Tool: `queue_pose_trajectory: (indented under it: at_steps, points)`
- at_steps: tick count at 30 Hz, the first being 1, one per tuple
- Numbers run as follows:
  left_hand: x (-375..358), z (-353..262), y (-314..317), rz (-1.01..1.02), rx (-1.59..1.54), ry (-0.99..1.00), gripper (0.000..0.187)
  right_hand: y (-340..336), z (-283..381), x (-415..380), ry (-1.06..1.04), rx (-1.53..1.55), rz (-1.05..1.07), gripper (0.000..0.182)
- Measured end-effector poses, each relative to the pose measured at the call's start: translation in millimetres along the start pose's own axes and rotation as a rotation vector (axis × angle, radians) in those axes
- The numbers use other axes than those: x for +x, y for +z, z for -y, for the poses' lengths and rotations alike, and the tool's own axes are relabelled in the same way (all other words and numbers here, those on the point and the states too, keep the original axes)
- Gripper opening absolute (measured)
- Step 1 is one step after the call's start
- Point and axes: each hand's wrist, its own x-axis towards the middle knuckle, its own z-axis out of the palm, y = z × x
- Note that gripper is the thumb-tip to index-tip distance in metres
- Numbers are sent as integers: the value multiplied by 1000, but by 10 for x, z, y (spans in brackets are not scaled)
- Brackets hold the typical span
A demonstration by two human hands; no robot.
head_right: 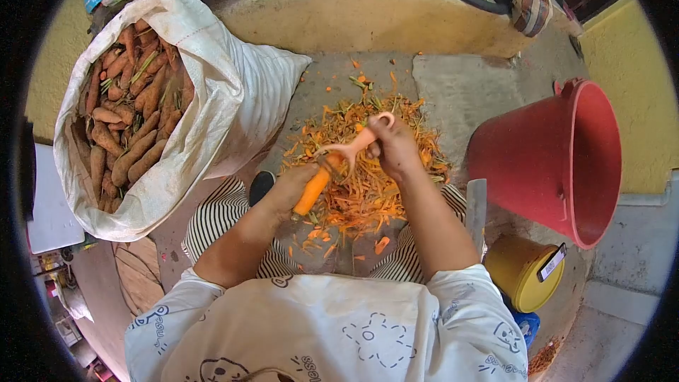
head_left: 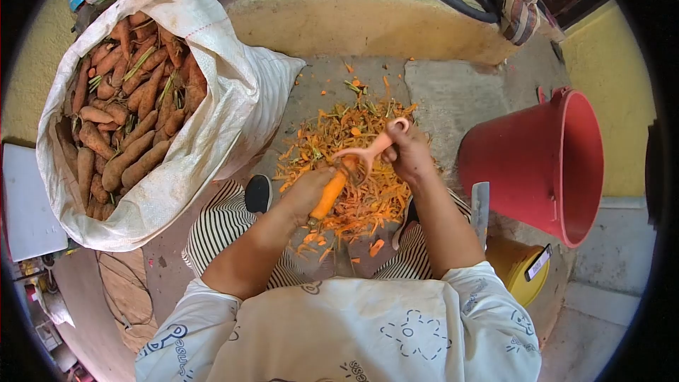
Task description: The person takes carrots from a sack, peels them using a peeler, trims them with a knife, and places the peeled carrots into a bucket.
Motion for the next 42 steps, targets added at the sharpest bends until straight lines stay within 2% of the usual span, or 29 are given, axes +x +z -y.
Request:
queue_pose_trajectory:
  at_steps: [3, 4, 5, 8, 9, 12, 13, 15, 16, 17, 20, 21, 24, 25, 28, 30, 32, 37, 40, 42]
  points:
    - [-29, 14, -22, 79, 75, 118, 34, -289, 127, 198, -129, -147, -319, 14]
    - [-45, -11, -32, 80, 103, 88, 36, -336, 173, 225, -194, -208, -431, 14]
    - [-67, -47, -42, 80, 130, 60, 37, -375, 199, 204, -201, -66, -436, 13]
    - [-49, -44, -42, 112, 127, 52, 39, -158, 133, 78, -110, 123, -229, 13]
    - [-33, -35, -46, 126, 116, 63, 39, -48, 128, -3, -22, 107, -91, 13]
    - [25, 30, -66, 196, 125, 145, 41, -209, 66, 133, -28, 103, -147, 14]
    - [17, 24, -68, 185, 155, 129, 42, -248, 97, 167, -112, 46, -254, 14]
    - [-24, -4, -75, 162, 215, 94, 45, -331, 186, 189, -145, 9, -376, 14]
    - [-18, 1, -82, 169, 287, 140, 46, -353, 202, 184, -161, -8, -437, 14]
    - [-4, 14, -93, 176, 355, 185, 47, -353, 185, 166, -182, 42, -374, 16]
    - [92, 126, -152, 184, 570, 270, 53, -131, 104, 57, -40, 174, -78, 17]
    - [128, 182, -168, 187, 642, 288, 54, -43, 59, 40, 35, 117, -65, 17]
    - [151, 238, -170, 111, 739, 462, 54, -188, 31, 174, -33, -30, -214, 17]
    - [103, 190, -139, 94, 778, 409, 54, -240, 91, 198, -102, -179, -326, 16]
    - [-4, 68, -76, 32, 828, 286, 53, -222, 164, 161, -172, -94, -327, 16]
    - [29, 113, -51, -18, 759, 249, 49, -110, 77, 104, -87, -64, -259, 15]
    - [16, 112, -60, -72, 916, 391, 47, -54, -12, 73, 31, 6, -152, 15]
    - [-38, 162, -63, -243, 1239, 554, 47, -196, 90, 177, -229, -301, -444, 16]
    - [-113, 116, 8, -290, 1355, 579, 45, -48, 72, 48, -105, 5, -272, 15]
    - [-125, 87, 39, -308, 1397, 569, 44, 0, 40, 3, 37, 0, -277, 14]
